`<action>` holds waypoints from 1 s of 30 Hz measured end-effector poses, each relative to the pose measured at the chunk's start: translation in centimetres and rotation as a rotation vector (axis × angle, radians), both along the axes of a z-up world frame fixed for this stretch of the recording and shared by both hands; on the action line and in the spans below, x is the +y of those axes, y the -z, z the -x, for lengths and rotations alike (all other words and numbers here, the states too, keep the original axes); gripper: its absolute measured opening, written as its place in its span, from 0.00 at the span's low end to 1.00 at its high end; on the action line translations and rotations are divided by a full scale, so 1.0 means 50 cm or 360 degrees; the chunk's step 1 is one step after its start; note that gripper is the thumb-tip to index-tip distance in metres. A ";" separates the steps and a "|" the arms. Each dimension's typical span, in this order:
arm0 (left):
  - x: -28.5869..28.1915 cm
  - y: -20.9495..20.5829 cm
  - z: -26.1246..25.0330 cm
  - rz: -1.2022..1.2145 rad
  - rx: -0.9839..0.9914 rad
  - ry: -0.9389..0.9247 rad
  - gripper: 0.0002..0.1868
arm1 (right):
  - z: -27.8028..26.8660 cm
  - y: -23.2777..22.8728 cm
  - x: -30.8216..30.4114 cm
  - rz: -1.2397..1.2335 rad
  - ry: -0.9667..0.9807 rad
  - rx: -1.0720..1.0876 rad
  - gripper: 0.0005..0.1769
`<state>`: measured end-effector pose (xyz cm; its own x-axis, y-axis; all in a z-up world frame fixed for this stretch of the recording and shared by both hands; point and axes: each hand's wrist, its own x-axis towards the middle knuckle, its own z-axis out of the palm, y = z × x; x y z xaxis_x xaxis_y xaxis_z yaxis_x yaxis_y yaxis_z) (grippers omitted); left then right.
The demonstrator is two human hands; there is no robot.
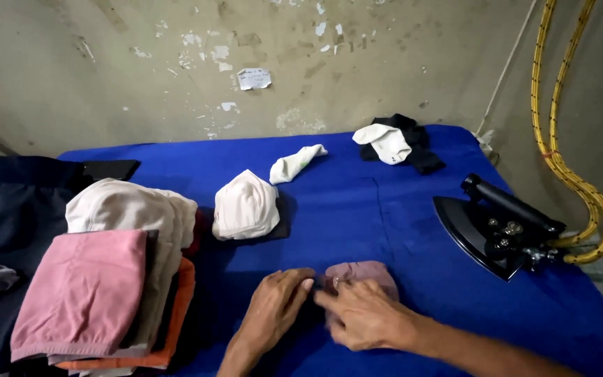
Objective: The person folds several pieces of clothing on a blue ironing board, including white and pink underwear and white socks. They use a steam iron briefly on the pink underwear before folding it. The person then folds a black garment and places it aside.
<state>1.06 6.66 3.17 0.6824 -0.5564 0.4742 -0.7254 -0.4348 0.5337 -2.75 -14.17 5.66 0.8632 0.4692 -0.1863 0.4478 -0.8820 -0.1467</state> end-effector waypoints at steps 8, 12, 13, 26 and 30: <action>0.031 -0.011 0.014 0.0272 0.0900 -0.0226 0.33 | -0.048 -0.079 -0.101 -0.1422 -0.0114 0.0116 0.18; 0.013 0.022 -0.008 0.0901 0.1271 0.0247 0.45 | -0.057 -0.014 -0.145 -0.2116 0.0291 0.0254 0.16; 0.006 0.004 0.001 0.0971 0.1361 0.0186 0.35 | -0.059 0.001 -0.145 -0.2278 0.0408 0.0414 0.12; 0.026 0.000 -0.021 0.0801 0.0961 -0.0427 0.14 | -0.059 0.058 -0.113 -0.2228 0.0339 0.0408 0.24; 0.073 0.023 -0.022 0.0644 0.0761 -0.0471 0.22 | -0.107 0.027 -0.082 -0.2018 0.0419 0.0353 0.21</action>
<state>2.17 10.30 2.04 0.9639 -0.1576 0.2144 -0.2516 -0.2774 0.9272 2.58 -18.28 4.31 0.9634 0.2457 0.1077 0.1440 -0.1349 -0.9803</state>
